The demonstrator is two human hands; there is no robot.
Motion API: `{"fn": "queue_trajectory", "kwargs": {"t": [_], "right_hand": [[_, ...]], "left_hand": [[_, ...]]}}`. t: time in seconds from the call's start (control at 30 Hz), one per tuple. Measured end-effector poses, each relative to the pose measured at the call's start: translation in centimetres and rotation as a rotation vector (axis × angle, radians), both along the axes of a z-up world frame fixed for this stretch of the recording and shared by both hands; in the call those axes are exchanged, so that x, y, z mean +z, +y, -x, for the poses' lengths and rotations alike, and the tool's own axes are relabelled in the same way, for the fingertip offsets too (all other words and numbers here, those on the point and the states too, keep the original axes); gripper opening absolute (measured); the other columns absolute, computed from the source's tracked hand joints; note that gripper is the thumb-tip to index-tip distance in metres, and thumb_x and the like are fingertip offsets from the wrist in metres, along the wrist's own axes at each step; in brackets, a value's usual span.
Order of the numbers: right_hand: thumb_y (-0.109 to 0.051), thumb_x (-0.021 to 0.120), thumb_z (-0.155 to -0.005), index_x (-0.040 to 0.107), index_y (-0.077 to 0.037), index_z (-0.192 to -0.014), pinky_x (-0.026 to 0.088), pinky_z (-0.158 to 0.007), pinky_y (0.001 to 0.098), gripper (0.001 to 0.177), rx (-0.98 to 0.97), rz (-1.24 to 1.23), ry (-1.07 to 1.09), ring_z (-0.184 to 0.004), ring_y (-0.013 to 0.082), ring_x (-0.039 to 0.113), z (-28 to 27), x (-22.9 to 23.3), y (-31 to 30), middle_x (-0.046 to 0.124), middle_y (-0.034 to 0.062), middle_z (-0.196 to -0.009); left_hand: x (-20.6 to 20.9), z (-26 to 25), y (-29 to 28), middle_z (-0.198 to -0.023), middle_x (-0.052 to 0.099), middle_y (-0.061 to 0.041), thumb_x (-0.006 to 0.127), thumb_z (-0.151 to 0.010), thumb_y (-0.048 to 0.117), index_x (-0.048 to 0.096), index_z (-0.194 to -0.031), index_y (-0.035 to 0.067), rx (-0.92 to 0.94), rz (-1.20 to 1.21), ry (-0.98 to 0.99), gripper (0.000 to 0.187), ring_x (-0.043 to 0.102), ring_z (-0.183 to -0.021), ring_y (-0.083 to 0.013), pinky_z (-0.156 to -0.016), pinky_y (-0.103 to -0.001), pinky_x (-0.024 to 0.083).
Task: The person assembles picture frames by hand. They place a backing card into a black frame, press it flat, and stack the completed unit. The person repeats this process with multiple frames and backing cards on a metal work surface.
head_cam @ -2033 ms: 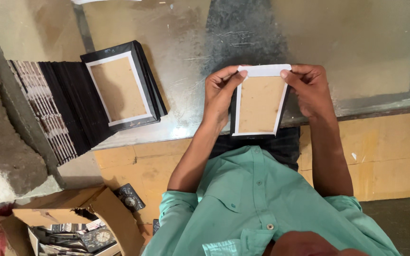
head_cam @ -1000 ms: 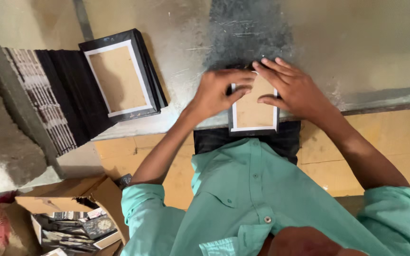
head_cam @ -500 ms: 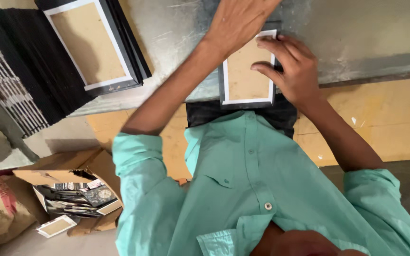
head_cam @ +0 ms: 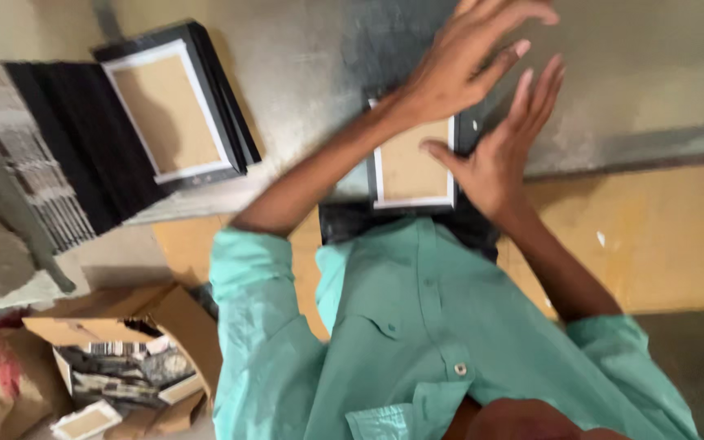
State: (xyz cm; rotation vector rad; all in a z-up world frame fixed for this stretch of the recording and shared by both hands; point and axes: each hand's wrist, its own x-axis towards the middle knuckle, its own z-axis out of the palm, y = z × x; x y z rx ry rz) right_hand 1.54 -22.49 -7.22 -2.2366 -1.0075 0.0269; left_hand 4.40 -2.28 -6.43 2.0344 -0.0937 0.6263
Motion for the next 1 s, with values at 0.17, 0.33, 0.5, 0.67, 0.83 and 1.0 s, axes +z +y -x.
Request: {"fn": "queue_trajectory", "kwargs": {"t": [0.17, 0.33, 0.5, 0.67, 0.83, 1.0], "right_hand": [[-0.072, 0.087, -0.059, 0.012, -0.010, -0.163, 0.006, -0.123, 0.0740, 0.143, 0.308, 0.247, 0.134, -0.156, 0.0531, 0.000, 1.1, 2.9, -0.4, 0.000, 0.0287, -0.168], [-0.073, 0.088, -0.069, 0.006, -0.010, -0.166, 0.006, -0.129, 0.0722, 0.142, 0.246, 0.102, 0.028, -0.160, 0.0512, -0.002, 1.4, 1.9, -1.1, -0.006, 0.0279, -0.171], [-0.052, 0.079, -0.095, 0.002, -0.019, -0.168, 0.016, -0.137, 0.0529, 0.112, -0.023, -0.047, 0.115, -0.163, 0.0341, 0.000, 0.6, 2.2, -3.6, -0.008, 0.0127, -0.173], [-0.046, 0.073, -0.109, 0.010, -0.018, -0.172, 0.017, -0.135, 0.0495, 0.094, -0.087, 0.005, 0.075, -0.164, 0.0291, 0.005, -1.5, 2.1, -4.0, -0.001, 0.0082, -0.178], [-0.044, 0.070, -0.108, 0.017, -0.015, -0.172, 0.022, -0.134, 0.0494, 0.088, 0.016, -0.028, 0.107, -0.163, 0.0346, 0.004, -3.0, 1.7, -1.3, 0.002, 0.0143, -0.177], [-0.039, 0.076, -0.110, 0.031, -0.010, -0.167, 0.015, -0.132, 0.0546, 0.078, -0.021, 0.089, 0.031, -0.165, 0.0363, 0.005, -2.2, 2.8, -0.2, 0.015, 0.0126, -0.176]], "left_hand": [[4.5, 4.7, 0.9, -0.091, 0.073, -0.014, 0.064, -0.098, 0.038, 0.060, -0.122, 0.010, 0.184, -0.411, 0.576, 0.037, 0.072, -0.084, -0.0361, -0.065, -0.047, 0.054], [6.8, 7.4, 2.6, -0.090, 0.074, -0.014, 0.069, -0.095, 0.052, 0.071, -0.107, 0.009, -0.105, -0.440, 0.716, 0.045, 0.071, -0.086, -0.0351, -0.071, -0.051, 0.054], [13.2, 15.3, 7.1, -0.121, 0.072, -0.016, 0.067, -0.108, 0.024, 0.070, -0.129, 0.010, -0.042, -0.111, 0.269, 0.025, 0.068, -0.118, -0.0341, -0.100, -0.050, 0.058], [14.7, 24.2, 8.6, -0.142, 0.053, -0.011, 0.079, -0.099, 0.032, 0.062, -0.137, 0.023, 0.721, -0.838, -0.168, 0.042, 0.050, -0.136, -0.0338, -0.113, -0.051, 0.048], [10.4, 26.9, 11.2, -0.148, 0.048, -0.022, 0.071, -0.097, 0.046, 0.059, -0.144, 0.002, 0.661, -0.742, 0.481, 0.066, 0.051, -0.132, -0.0433, -0.112, -0.053, 0.040], [12.3, 19.4, 11.3, -0.135, 0.063, -0.010, 0.064, -0.112, 0.035, 0.067, -0.133, 0.009, 0.716, -0.407, 0.218, 0.033, 0.059, -0.131, -0.0344, -0.111, -0.042, 0.045]]}}
